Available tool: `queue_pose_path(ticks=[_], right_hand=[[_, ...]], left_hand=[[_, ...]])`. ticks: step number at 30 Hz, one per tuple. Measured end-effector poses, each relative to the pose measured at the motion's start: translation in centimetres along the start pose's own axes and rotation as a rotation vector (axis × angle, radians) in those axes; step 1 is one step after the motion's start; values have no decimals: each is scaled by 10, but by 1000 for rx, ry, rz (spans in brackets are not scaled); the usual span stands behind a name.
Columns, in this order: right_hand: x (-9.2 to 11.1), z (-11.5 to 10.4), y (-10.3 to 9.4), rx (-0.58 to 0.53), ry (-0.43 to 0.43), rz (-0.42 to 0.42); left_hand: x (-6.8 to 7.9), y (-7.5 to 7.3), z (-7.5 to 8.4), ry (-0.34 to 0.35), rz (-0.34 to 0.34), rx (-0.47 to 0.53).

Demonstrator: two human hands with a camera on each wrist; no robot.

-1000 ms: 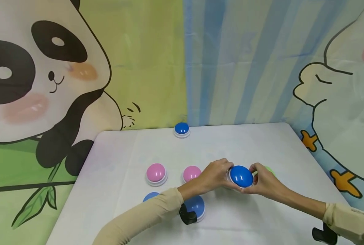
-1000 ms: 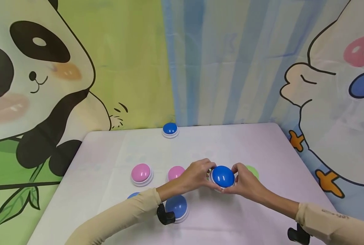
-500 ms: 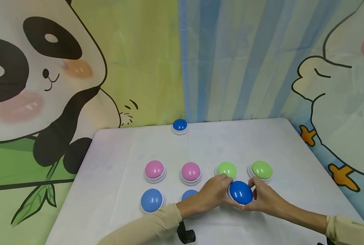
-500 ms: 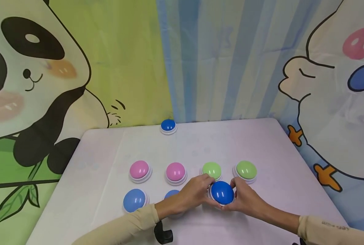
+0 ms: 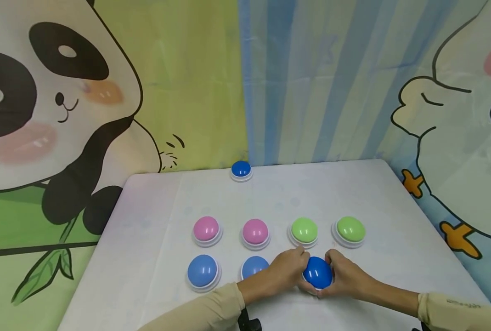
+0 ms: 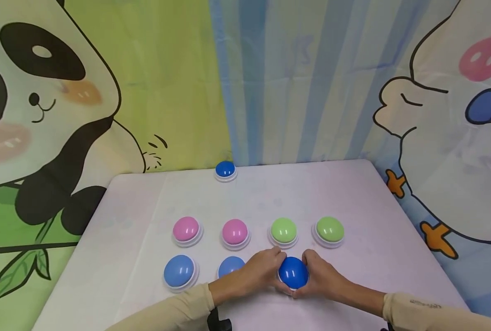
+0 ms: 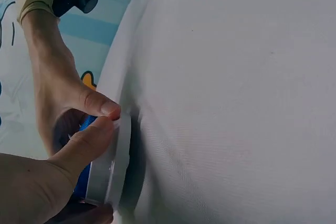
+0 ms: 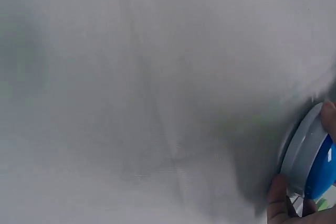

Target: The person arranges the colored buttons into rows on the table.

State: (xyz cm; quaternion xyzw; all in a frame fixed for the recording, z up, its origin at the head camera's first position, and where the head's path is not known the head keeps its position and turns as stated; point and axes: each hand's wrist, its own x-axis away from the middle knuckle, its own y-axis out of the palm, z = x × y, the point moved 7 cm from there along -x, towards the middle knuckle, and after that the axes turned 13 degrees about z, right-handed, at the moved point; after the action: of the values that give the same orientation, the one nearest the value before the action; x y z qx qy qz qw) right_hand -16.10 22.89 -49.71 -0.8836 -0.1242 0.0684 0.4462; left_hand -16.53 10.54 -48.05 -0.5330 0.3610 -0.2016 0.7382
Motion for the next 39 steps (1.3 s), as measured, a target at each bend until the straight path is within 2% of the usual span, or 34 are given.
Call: queue_pose_path(ticks=[2,5,12,15,21,25,29,34,37,39], right_hand=[[0,0,4,21,-28,-7],[-1,-2,6,68,-73,8],[-7,-7,10,90,-70,-2],[-7,-8,10,98,-82,13],[-3,-6,8,123,-148,48],[-1,-8,8,137,-209,103],[0,-9,7,156,-218,133],[0,-10,9,158,-178,65],[1,-10,11,177,-163,19],[2,-10,10,200,-170,20]], left_hand=[[1,6,3,24,-32,-46],[1,10,7,46,-41,-107],[3,5,15,92,48,-296],[4,2,16,98,81,-336],[5,3,21,97,67,-330],[4,4,21,84,58,-350],[4,3,21,53,50,-344],[8,5,18,-22,41,-328],[11,6,19,-37,55,-339],[11,6,20,-32,76,-358]])
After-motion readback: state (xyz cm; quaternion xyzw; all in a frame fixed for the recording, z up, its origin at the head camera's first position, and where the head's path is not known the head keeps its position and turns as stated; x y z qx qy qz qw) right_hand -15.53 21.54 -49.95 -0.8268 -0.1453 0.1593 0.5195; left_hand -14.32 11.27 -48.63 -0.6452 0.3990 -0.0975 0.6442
